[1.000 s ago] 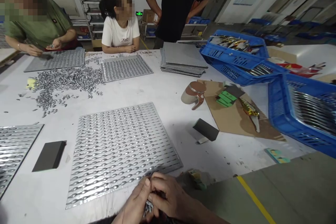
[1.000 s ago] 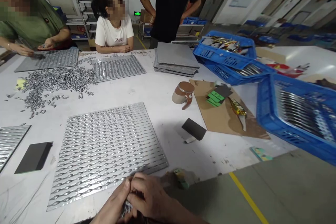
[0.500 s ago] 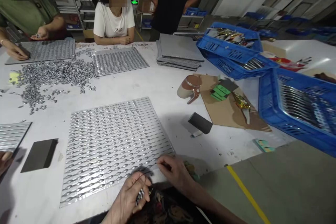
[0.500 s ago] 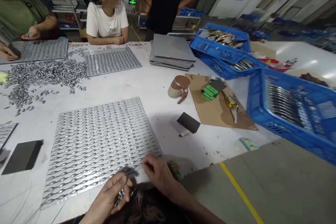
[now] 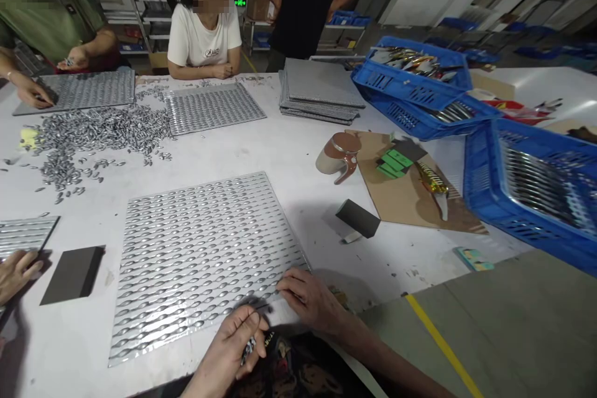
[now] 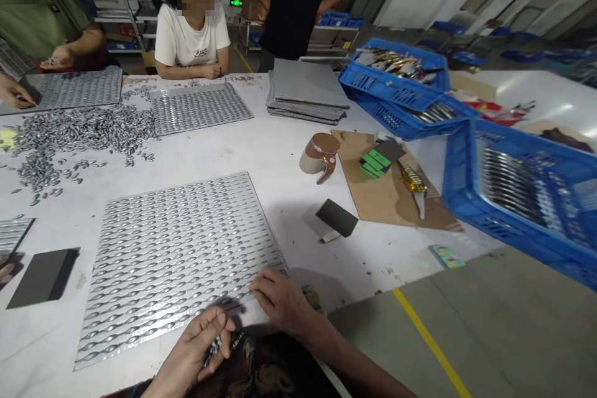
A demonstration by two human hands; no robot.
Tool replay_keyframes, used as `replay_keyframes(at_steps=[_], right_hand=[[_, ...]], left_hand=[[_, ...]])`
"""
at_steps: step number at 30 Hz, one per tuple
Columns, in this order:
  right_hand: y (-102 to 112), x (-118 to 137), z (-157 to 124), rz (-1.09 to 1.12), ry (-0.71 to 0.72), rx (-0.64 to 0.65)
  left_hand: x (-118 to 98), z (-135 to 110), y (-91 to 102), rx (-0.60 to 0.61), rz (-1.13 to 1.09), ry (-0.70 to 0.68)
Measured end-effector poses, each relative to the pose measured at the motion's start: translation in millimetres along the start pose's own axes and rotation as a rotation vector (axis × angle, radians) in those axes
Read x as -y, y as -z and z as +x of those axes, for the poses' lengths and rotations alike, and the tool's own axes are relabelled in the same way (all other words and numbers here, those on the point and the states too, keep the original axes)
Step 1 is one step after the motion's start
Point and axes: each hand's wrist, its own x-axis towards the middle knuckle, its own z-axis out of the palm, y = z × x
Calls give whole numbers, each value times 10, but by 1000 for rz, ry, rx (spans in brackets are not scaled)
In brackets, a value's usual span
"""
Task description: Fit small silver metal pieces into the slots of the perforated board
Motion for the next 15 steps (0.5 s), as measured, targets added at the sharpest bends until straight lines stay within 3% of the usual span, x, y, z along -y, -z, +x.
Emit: replay_keyframes(at_steps=[9,13,15], right_hand=[[-166,39,62,-106,-150,-19],[-106,74,49,8,-148,-37],[-102,155,37,86,-158,-72]], left_hand=[[90,45,55,9,-18,-3],[71,32,-29,-55,-52,17],[15,-35,-94,-155,-12,-20]])
